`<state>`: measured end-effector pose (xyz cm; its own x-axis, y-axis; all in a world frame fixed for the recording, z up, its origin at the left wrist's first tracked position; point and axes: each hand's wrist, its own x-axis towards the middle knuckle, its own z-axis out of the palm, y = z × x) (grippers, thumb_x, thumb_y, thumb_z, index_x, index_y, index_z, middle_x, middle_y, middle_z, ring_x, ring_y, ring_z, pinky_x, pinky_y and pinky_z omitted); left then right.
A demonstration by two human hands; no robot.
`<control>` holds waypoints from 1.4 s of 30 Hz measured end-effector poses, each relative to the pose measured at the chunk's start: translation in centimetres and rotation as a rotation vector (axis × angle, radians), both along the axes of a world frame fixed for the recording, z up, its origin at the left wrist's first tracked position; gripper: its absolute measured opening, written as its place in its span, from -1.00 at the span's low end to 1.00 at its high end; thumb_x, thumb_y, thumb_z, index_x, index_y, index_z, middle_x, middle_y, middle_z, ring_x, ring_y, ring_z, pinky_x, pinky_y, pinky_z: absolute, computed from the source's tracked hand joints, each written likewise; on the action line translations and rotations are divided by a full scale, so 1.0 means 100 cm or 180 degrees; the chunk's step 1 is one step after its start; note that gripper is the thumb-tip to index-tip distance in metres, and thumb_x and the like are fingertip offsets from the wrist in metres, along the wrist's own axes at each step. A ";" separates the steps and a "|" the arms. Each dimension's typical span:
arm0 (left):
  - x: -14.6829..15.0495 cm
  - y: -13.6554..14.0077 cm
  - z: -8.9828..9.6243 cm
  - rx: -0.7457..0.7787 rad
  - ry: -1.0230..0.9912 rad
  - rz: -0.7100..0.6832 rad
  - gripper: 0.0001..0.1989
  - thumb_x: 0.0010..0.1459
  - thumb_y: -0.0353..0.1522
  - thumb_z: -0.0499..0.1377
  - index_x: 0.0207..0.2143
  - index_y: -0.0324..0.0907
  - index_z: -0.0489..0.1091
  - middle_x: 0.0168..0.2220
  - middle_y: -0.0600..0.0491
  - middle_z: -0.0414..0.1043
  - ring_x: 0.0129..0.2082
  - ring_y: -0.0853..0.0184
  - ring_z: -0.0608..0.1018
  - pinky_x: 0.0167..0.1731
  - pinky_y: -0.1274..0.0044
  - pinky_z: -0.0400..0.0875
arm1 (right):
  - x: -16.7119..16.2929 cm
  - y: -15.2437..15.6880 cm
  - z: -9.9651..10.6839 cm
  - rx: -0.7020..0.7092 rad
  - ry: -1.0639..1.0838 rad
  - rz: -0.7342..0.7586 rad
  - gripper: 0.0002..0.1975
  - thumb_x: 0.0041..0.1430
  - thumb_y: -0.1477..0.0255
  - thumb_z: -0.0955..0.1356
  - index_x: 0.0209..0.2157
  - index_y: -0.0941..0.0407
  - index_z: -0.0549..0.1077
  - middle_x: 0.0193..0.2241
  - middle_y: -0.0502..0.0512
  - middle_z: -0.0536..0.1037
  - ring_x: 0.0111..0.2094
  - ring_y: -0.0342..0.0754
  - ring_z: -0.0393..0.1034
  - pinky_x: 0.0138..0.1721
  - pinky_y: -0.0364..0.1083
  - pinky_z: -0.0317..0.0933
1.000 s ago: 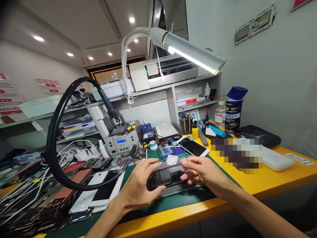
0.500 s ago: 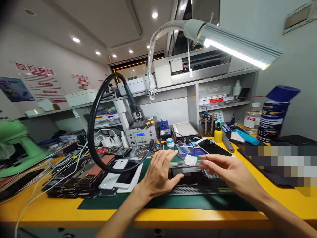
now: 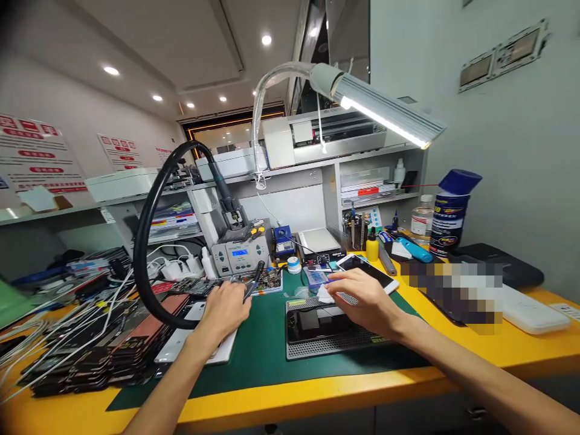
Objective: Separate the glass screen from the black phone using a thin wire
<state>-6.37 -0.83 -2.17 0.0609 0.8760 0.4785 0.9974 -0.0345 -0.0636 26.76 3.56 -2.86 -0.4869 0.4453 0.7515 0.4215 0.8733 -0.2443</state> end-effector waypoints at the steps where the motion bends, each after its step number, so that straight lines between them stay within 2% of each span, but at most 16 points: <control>1: -0.001 0.001 -0.001 -0.0014 0.0012 0.0032 -0.64 0.30 -0.24 0.20 0.09 -0.19 0.38 0.06 -0.09 0.44 -0.06 0.19 0.56 -0.10 0.25 0.52 | -0.005 0.005 -0.001 0.0039 -0.0062 0.0048 -0.84 0.22 0.49 0.37 -0.23 -0.01 0.60 -0.16 0.14 0.69 -0.08 0.09 0.57 -0.05 0.11 0.40; 3: -0.001 0.002 -0.001 0.0068 0.0010 0.0104 -0.64 0.30 -0.24 0.20 0.09 -0.19 0.38 0.05 -0.09 0.45 -0.07 0.20 0.56 -0.11 0.26 0.53 | -0.013 0.014 -0.004 0.0121 -0.0197 0.0165 -0.84 0.22 0.50 0.36 -0.23 0.01 0.58 -0.18 0.14 0.70 -0.10 0.07 0.58 -0.07 0.09 0.39; 6: -0.001 0.003 0.003 0.0444 -0.0048 0.0173 -0.67 0.31 -0.24 0.19 0.07 -0.18 0.40 0.04 -0.08 0.46 -0.09 0.21 0.56 -0.11 0.27 0.53 | -0.023 0.025 -0.006 0.0231 -0.0347 0.0241 -0.82 0.25 0.53 0.31 -0.23 0.06 0.55 -0.18 0.18 0.70 -0.11 0.07 0.59 -0.10 0.09 0.36; 9: -0.001 0.008 0.010 0.1019 -0.0190 0.0096 -0.74 0.31 -0.26 0.19 -0.03 -0.20 0.44 -0.05 -0.04 0.49 -0.12 0.24 0.57 -0.12 0.28 0.52 | -0.030 0.032 -0.009 0.0328 -0.0486 0.0268 -0.80 0.28 0.55 0.28 -0.25 0.08 0.54 -0.20 0.21 0.70 -0.12 0.08 0.59 -0.12 0.09 0.35; 13: 0.009 0.020 0.020 0.1917 -0.0551 -0.0271 -0.88 0.27 -0.41 0.17 -0.21 -0.19 0.51 -0.21 -0.05 0.54 -0.12 0.17 0.55 -0.07 0.28 0.48 | -0.038 0.039 -0.015 0.0444 -0.0666 0.0321 -0.78 0.30 0.55 0.27 -0.26 0.09 0.55 -0.16 0.20 0.69 -0.07 0.06 0.56 -0.07 0.08 0.35; 16: 0.021 0.026 0.022 0.2496 -0.0918 -0.0571 -0.84 0.21 -0.45 0.18 -0.23 -0.14 0.57 -0.13 -0.10 0.49 -0.05 0.12 0.50 0.01 0.25 0.43 | -0.039 0.044 -0.021 0.0490 -0.0798 0.0329 -0.85 0.34 0.49 0.31 -0.22 0.13 0.55 -0.10 0.18 0.65 0.00 0.05 0.51 0.01 0.12 0.35; 19: 0.032 0.026 0.017 0.2746 -0.1278 -0.0795 -0.84 0.20 -0.44 0.21 -0.29 -0.10 0.61 -0.02 -0.10 0.37 0.03 0.10 0.44 0.05 0.22 0.40 | -0.036 0.046 -0.024 0.0450 -0.0958 0.0328 -0.85 0.34 0.38 0.36 -0.13 0.14 0.53 -0.04 0.14 0.58 0.03 0.06 0.46 0.07 0.16 0.34; 21: 0.035 0.025 0.012 0.2731 -0.1515 -0.0895 -0.83 0.21 -0.42 0.21 -0.32 -0.07 0.62 -0.05 -0.08 0.33 0.01 0.11 0.43 0.02 0.24 0.40 | -0.033 0.045 -0.022 0.0369 -0.1052 0.0312 -0.83 0.36 0.36 0.36 -0.10 0.12 0.53 0.00 0.15 0.55 0.04 0.05 0.45 0.08 0.16 0.33; 26: 0.032 0.020 0.002 0.2189 -0.2091 -0.1225 -0.80 0.26 -0.35 0.17 -0.29 -0.06 0.62 -0.34 0.07 0.41 -0.32 0.31 0.53 -0.23 0.42 0.50 | -0.035 0.039 -0.014 0.0065 -0.1220 0.0248 -0.84 0.37 0.39 0.33 -0.14 0.09 0.57 0.02 0.14 0.57 0.01 0.05 0.47 0.07 0.11 0.35; 28: 0.030 0.020 0.001 0.1989 -0.2281 -0.1323 -0.79 0.27 -0.35 0.15 -0.28 -0.08 0.61 -0.33 0.09 0.51 -0.32 0.32 0.58 -0.22 0.45 0.52 | -0.036 0.034 -0.012 -0.0074 -0.1255 0.0212 -0.84 0.35 0.42 0.34 -0.17 0.08 0.59 0.00 0.12 0.59 0.00 0.07 0.48 0.08 0.10 0.34; 31: 0.029 0.022 0.000 0.1891 -0.2505 -0.1299 -0.78 0.26 -0.35 0.13 -0.28 -0.12 0.61 -0.26 0.05 0.60 -0.20 0.27 0.62 -0.10 0.41 0.52 | -0.032 0.029 -0.009 -0.0331 -0.1241 0.0050 -0.84 0.33 0.37 0.38 -0.12 0.10 0.57 -0.02 0.12 0.59 -0.02 0.06 0.49 0.06 0.12 0.36; 34: 0.028 0.023 -0.003 0.1841 -0.2719 -0.1133 -0.75 0.22 -0.39 0.11 -0.27 -0.14 0.61 -0.21 0.02 0.63 -0.16 0.22 0.63 -0.03 0.35 0.50 | -0.016 0.042 0.002 -0.0659 -0.0984 -0.0612 -0.76 0.35 0.32 0.36 -0.03 0.13 0.50 -0.02 0.15 0.55 -0.08 0.01 0.50 -0.03 0.10 0.41; 38: 0.027 0.020 -0.004 0.1655 -0.2947 -0.0989 -0.72 0.14 -0.40 0.10 -0.24 -0.15 0.62 -0.20 0.01 0.64 -0.28 0.21 0.64 -0.26 0.40 0.57 | 0.008 0.090 0.028 -0.1109 -0.0511 -0.1953 -0.70 0.36 0.30 0.35 0.06 0.11 0.45 0.06 0.18 0.49 -0.04 0.05 0.47 -0.03 0.11 0.41; 42: 0.027 0.016 -0.002 0.1622 -0.3016 -0.0961 -0.73 0.15 -0.33 0.12 -0.26 -0.15 0.62 -0.22 0.00 0.64 -0.36 0.23 0.63 -0.40 0.46 0.54 | 0.013 0.132 0.043 -0.1544 -0.0484 -0.2574 -0.66 0.33 0.31 0.38 0.08 0.13 0.43 0.06 0.19 0.49 -0.03 0.07 0.47 -0.05 0.11 0.42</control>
<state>-3.66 0.78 -2.36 -0.3416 0.5750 0.7434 0.6055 -0.4703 0.6420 28.09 16.75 1.41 0.0275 0.9361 0.3506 0.9102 0.1216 -0.3960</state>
